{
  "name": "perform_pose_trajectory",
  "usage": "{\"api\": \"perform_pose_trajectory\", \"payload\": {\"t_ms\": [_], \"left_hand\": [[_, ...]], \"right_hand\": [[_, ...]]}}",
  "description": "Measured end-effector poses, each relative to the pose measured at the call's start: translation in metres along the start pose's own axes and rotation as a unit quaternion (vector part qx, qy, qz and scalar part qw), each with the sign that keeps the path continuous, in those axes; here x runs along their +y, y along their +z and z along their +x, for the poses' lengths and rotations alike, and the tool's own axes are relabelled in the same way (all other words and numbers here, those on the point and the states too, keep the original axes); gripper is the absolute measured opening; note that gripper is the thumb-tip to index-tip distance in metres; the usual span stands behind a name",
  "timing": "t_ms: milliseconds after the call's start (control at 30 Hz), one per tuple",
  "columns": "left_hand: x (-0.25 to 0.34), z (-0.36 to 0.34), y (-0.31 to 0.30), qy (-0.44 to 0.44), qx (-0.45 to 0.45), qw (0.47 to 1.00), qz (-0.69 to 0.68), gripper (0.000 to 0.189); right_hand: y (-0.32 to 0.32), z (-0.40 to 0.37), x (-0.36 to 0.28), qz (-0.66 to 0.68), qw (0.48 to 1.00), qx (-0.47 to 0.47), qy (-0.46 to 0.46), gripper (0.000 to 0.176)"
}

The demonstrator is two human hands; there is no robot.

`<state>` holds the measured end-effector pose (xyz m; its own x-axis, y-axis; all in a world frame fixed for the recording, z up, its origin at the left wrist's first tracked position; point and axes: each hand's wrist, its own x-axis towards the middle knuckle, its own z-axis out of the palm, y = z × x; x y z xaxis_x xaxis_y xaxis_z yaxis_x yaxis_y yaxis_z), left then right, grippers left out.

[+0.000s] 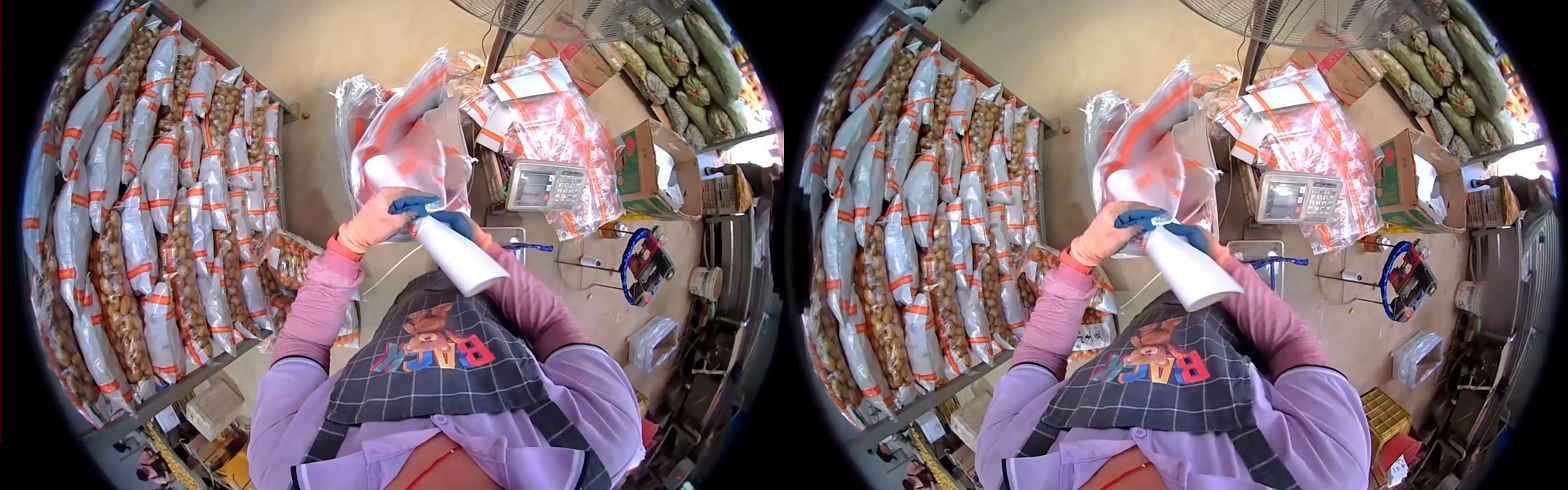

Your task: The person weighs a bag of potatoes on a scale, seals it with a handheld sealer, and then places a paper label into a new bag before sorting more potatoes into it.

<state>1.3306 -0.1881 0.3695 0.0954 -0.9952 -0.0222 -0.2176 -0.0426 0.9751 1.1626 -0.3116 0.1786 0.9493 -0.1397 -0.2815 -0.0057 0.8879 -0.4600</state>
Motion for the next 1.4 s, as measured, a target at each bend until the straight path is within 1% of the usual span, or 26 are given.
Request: {"api": "perform_pose_trajectory", "payload": {"t_ms": [33, 67, 133, 167, 333, 400, 433, 467, 500, 533, 633, 700, 733, 767, 800, 867, 967, 1000, 1067, 1133, 1200, 1267, 1300, 1333, 1367, 1400], "left_hand": [[0.011, -0.006, -0.003, 0.007, 0.006, 0.999, 0.037, 0.037], [0.012, -0.014, -0.006, 0.015, 0.006, 0.999, 0.043, 0.037], [0.005, -0.042, -0.011, -0.113, 0.179, 0.956, -0.206, 0.038], [-0.007, -0.059, -0.014, -0.113, 0.2, 0.947, -0.225, 0.038], [0.016, -0.082, -0.004, -0.111, 0.2, 0.946, -0.229, 0.039], [0.035, -0.079, 0.001, -0.115, 0.111, 0.954, -0.254, 0.045], [0.046, -0.072, 0.007, 0.004, 0.051, 0.967, -0.25, 0.044], [0.083, -0.072, 0.013, -0.056, -0.022, 0.968, -0.245, 0.041], [0.096, -0.07, 0.012, -0.032, -0.128, 0.978, -0.162, 0.036], [0.099, -0.065, 0.023, 0.149, -0.176, 0.957, -0.178, 0.03], [0.115, -0.084, 0.03, 0.186, -0.197, 0.949, -0.164, 0.028], [0.115, -0.111, 0.032, 0.081, -0.166, 0.974, -0.132, 0.031], [0.112, -0.123, 0.037, 0.086, -0.159, 0.976, -0.124, 0.031], [0.108, -0.132, 0.044, 0.088, -0.157, 0.974, -0.134, 0.032], [0.109, -0.137, 0.05, 0.092, -0.154, 0.973, -0.145, 0.032], [0.11, -0.149, 0.066, 0.099, -0.186, 0.968, -0.135, 0.032], [0.105, -0.169, 0.074, 0.222, -0.276, 0.91, -0.214, 0.029], [0.111, -0.177, 0.075, 0.227, -0.281, 0.908, -0.213, 0.029], [0.121, -0.19, 0.08, 0.277, -0.404, 0.823, -0.287, 0.028], [0.125, -0.201, 0.088, 0.295, -0.424, 0.803, -0.299, 0.031], [0.125, -0.212, 0.084, 0.249, -0.277, 0.907, -0.196, 0.035], [0.102, -0.216, 0.071, 0.159, -0.158, 0.965, -0.136, 0.059], [0.094, -0.209, 0.069, 0.113, -0.005, 0.986, -0.119, 0.073], [0.084, -0.191, 0.065, 0.1, 0.175, 0.935, -0.292, 0.074], [0.061, -0.167, 0.053, 0.046, 0.342, 0.908, -0.237, 0.069], [0.048, -0.157, 0.039, 0.05, 0.393, 0.858, -0.326, 0.061]], "right_hand": [[-0.009, 0.009, 0.003, 0.003, 0.999, -0.022, 0.048, 0.031], [-0.028, 0.029, 0.001, -0.22, 0.974, -0.017, -0.054, 0.035], [0.007, 0.039, -0.022, 0.099, 0.989, 0.113, -0.002, 0.038], [0.058, 0.04, -0.03, 0.116, 0.98, 0.161, -0.022, 0.042], [0.084, 0.081, -0.033, -0.019, 0.986, 0.154, -0.056, 0.033], [0.098, 0.085, -0.047, -0.052, 0.982, 0.157, -0.093, 0.032], [0.106, 0.09, -0.055, -0.07, 0.978, 0.159, -0.111, 0.032], [0.114, 0.093, -0.061, -0.085, 0.974, 0.163, -0.133, 0.032], [0.122, 0.098, -0.07, -0.099, 0.969, 0.166, -0.154, 0.031], [0.13, 0.102, -0.079, -0.121, 0.963, 0.166, -0.173, 0.031], [0.157, 0.113, -0.1, -0.208, 0.933, 0.178, -0.233, 0.03], [0.174, 0.118, -0.113, -0.289, 0.897, 0.198, -0.269, 0.029], [0.181, 0.123, -0.115, -0.295, 0.888, 0.212, -0.282, 0.029], [0.19, 0.129, -0.115, -0.256, 0.896, 0.215, -0.293, 0.029], [0.207, 0.138, -0.111, -0.003, 0.946, 0.19, -0.261, 0.029], [0.228, 0.121, -0.098, -0.011, 0.947, 0.111, -0.301, 0.035], [0.253, 0.093, -0.101, -0.017, 0.941, 0.07, -0.332, 0.036], [0.258, 0.087, -0.103, -0.02, 0.938, 0.061, -0.34, 0.036], [0.265, 0.07, -0.109, -0.032, 0.933, 0.05, -0.354, 0.036], [0.271, 0.057, -0.117, -0.049, 0.931, 0.036, -0.359, 0.037], [0.272, 0.045, -0.125, -0.059, 0.93, 0.023, -0.363, 0.037], [0.27, 0.036, -0.134, -0.067, 0.931, 0.014, -0.357, 0.038], [0.265, 0.027, -0.135, -0.072, 0.931, 0.013, -0.357, 0.038], [0.259, 0.021, -0.139, -0.074, 0.932, 0.013, -0.355, 0.038], [0.251, 0.015, -0.142, -0.074, 0.932, 0.011, -0.353, 0.038], [0.245, 0.013, -0.144, -0.077, 0.937, 0.009, -0.342, 0.038]]}}
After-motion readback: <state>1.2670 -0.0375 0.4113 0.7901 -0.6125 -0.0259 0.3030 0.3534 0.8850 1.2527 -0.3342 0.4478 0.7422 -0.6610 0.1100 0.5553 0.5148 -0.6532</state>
